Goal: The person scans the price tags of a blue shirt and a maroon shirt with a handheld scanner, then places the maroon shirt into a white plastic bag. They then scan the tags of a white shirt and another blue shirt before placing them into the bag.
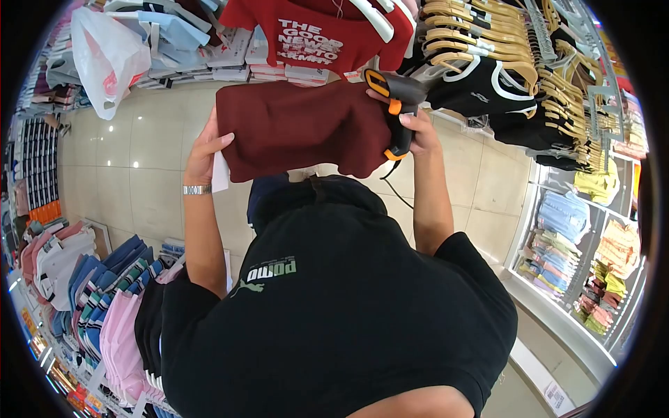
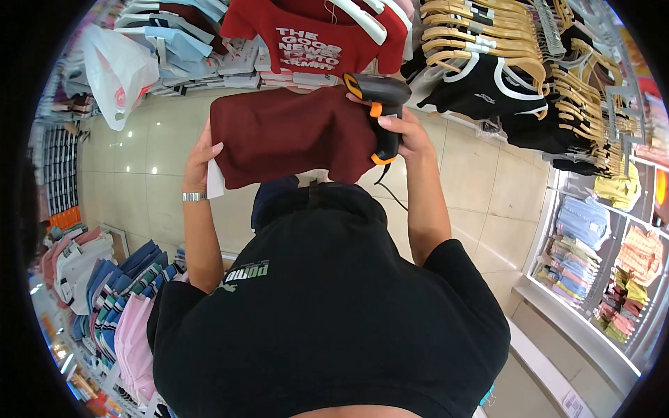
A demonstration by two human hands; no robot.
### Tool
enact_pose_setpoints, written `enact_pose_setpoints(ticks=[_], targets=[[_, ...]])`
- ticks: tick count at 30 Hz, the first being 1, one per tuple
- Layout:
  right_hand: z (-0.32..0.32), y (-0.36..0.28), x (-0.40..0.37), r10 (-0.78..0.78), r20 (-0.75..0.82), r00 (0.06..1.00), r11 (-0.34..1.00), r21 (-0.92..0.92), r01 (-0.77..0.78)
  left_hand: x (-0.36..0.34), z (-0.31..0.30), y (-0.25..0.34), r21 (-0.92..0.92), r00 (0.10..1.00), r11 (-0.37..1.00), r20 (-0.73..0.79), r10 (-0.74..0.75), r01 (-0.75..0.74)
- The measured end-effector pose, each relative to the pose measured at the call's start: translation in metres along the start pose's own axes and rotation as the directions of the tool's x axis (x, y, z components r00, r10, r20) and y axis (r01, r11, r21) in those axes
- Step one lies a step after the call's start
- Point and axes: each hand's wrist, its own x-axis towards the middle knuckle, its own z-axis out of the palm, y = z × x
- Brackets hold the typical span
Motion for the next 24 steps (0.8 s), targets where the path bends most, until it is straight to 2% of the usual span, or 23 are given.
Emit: enact_pose_setpoints(ticks=[3,6,9,15,19,24], targets=[[-0.007,0.000,-0.002,0.013,-0.041,0.999,0.999,-0.045,-0.015,-0.001,-0.004,0.007,0.130,0.997,0.991,0.072,0.021,-0.030],[-0.013,-0.003,0.001,0.026,-0.114,0.993,0.996,-0.079,-0.035,0.000,-0.002,0.012,0.287,0.999,0.957,-0.015,0.051,-0.044],[0.002,-0.017,0.009,-0.002,-0.172,0.985,0.991,-0.129,-0.020,0.008,-0.016,0.022,0.353,0.991,0.935,-0.114,0.071,-0.027],[0.025,-0.048,0.019,-0.065,-0.189,0.980,0.979,-0.204,0.026,0.012,-0.020,0.048,0.233,0.974,0.964,-0.152,0.169,-0.131],[0.026,-0.066,0.018,-0.125,-0.198,0.972,0.976,-0.200,0.085,0.008,-0.008,0.071,0.129,0.971,0.969,-0.082,0.223,-0.211],[0.004,-0.069,0.015,-0.184,-0.196,0.963,0.967,-0.211,0.142,0.001,-0.010,0.079,0.158,0.963,0.961,-0.107,0.247,-0.228]])
